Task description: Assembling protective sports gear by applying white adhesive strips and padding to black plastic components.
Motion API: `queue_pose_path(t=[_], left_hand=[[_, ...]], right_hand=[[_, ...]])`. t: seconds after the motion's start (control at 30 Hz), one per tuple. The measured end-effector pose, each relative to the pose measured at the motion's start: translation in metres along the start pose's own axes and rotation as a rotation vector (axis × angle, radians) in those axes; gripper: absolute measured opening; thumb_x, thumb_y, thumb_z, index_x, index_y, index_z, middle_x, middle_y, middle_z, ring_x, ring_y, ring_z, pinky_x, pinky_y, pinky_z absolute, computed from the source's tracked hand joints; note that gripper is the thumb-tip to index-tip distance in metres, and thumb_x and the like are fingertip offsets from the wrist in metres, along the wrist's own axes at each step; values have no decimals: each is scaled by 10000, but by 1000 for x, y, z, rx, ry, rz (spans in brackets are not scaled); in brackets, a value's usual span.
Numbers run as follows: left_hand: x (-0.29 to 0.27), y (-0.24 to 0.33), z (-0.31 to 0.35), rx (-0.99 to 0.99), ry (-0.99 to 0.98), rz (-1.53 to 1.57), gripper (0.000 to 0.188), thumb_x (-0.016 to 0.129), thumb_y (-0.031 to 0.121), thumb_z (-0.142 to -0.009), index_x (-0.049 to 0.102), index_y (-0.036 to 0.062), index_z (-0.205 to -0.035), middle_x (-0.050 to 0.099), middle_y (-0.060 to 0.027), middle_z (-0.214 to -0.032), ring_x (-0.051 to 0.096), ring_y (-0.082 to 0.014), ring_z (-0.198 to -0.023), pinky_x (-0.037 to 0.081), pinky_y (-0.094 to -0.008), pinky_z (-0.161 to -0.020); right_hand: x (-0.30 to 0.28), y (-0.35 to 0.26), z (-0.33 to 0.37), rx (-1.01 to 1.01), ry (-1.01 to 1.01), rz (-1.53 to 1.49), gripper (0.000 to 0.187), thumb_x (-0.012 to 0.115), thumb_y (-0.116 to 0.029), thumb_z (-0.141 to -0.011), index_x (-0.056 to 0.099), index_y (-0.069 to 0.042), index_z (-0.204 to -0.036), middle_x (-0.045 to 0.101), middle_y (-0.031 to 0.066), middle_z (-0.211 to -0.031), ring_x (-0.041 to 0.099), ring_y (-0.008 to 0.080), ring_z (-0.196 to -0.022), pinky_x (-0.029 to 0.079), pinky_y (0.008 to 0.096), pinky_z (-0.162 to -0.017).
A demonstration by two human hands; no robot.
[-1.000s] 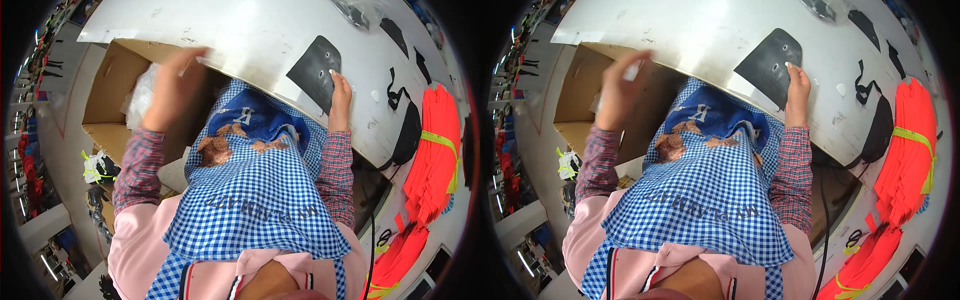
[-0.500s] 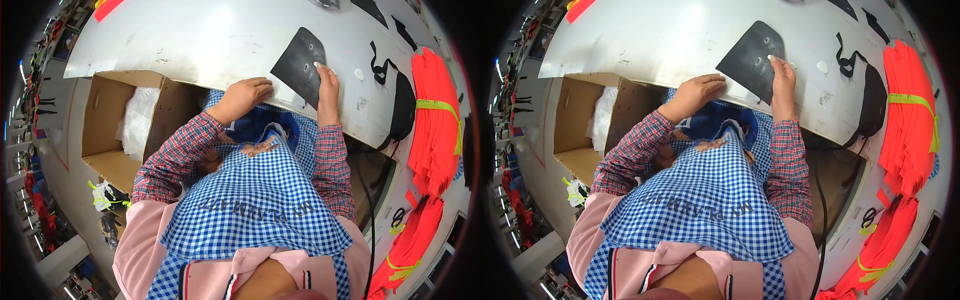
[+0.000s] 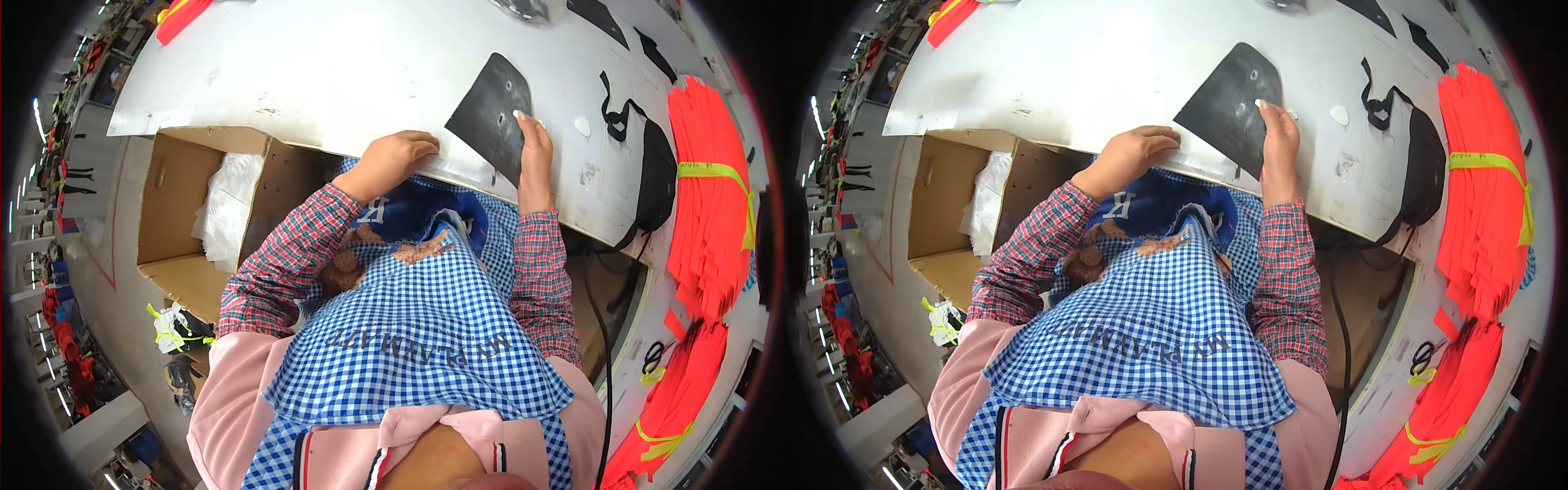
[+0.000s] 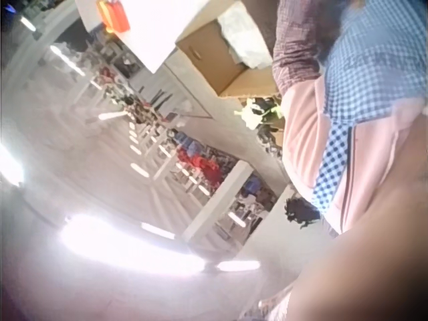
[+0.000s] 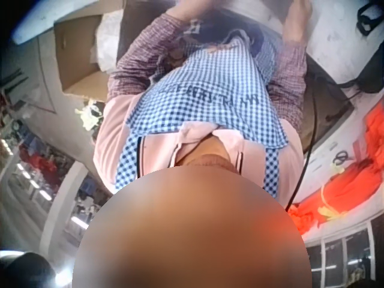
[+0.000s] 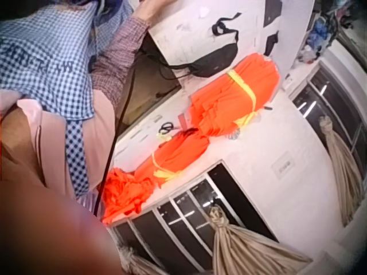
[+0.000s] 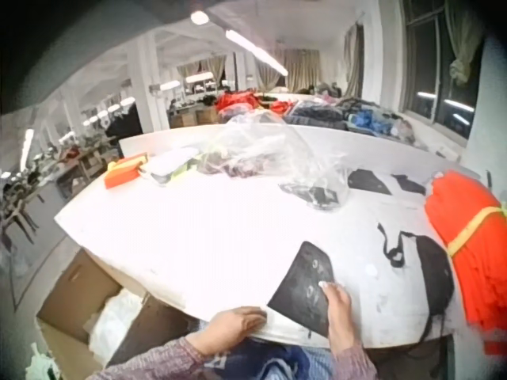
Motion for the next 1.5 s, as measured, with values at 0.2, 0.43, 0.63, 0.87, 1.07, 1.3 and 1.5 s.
queue_pose_path(t=[0.2, 0.43, 0.63, 0.87, 1.07, 1.3, 1.5], left_hand=[[-24, -29, 0, -154, 70, -364, 64, 549, 55, -835, 610, 37, -837, 689, -142, -927, 674, -320, -915, 559, -412, -776], [-63, -111, 13, -412, 213, -526, 97, 538, 58, -840, 625, 24, -812, 675, -200, -815, 672, -378, -835, 545, -459, -730], [-85, -152, 23, -842, -27, -843, 262, 512, 66, -873, 675, 52, -1078, 678, -200, -1118, 584, -416, -1162, 438, -547, -985], [-74, -120, 11, -594, 332, -682, 374, 572, 27, -844, 614, 5, -1215, 645, -235, -1183, 552, -448, -1180, 381, -593, -1030], [-29, -25, -11, -270, 247, 153, 457, 634, 220, -947, 541, -32, -1316, 552, -270, -1346, 529, -421, -1251, 430, -427, -1069], [20, 0, 3, -119, 34, -36, 569, 692, 302, -913, 524, -5, -1361, 462, -246, -1450, 446, -410, -1343, 384, -460, -1117], [21, -2, 8, -103, 72, -112, 518, 722, 250, -881, 575, 40, -1330, 472, -209, -1457, 458, -390, -1341, 399, -452, -1105]], right_hand=[[-6, 2, 2, 8, 15, -7, 201, 677, -210, -946, 675, -19, -1007, 663, -6, -961, 568, 69, -910, 435, 215, -844], [-2, 6, 2, 29, -19, 27, 219, 664, -240, -953, 685, -35, -1029, 653, -2, -988, 580, 90, -947, 441, 228, -871], [2, 4, 4, -8, -35, 38, 209, 671, -199, -948, 664, -4, -1024, 645, -4, -952, 555, 71, -914, 423, 214, -849], [10, -1, 5, -93, -100, 154, 164, 687, -171, -943, 676, -14, -988, 626, -35, -873, 502, 32, -783, 402, 188, -709], [26, -3, 0, -154, -129, 348, 168, 697, -194, -930, 685, -28, -957, 619, -44, -805, 470, 34, -703, 396, 212, -631], [34, 2, -11, -277, -108, 642, 245, 703, -251, -894, 682, -11, -937, 697, 92, -801, 617, 164, -712, 495, 321, -678], [23, -10, 4, -257, 56, 725, 217, 692, -220, -896, 680, -7, -935, 707, 107, -802, 684, 197, -738, 528, 336, -689]])
Point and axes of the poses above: each hand's wrist, its own z-axis away from the middle knuckle, its own x-axis out of the palm, y = z × x, the point moved 7 cm from there along -z, towards the middle knuckle
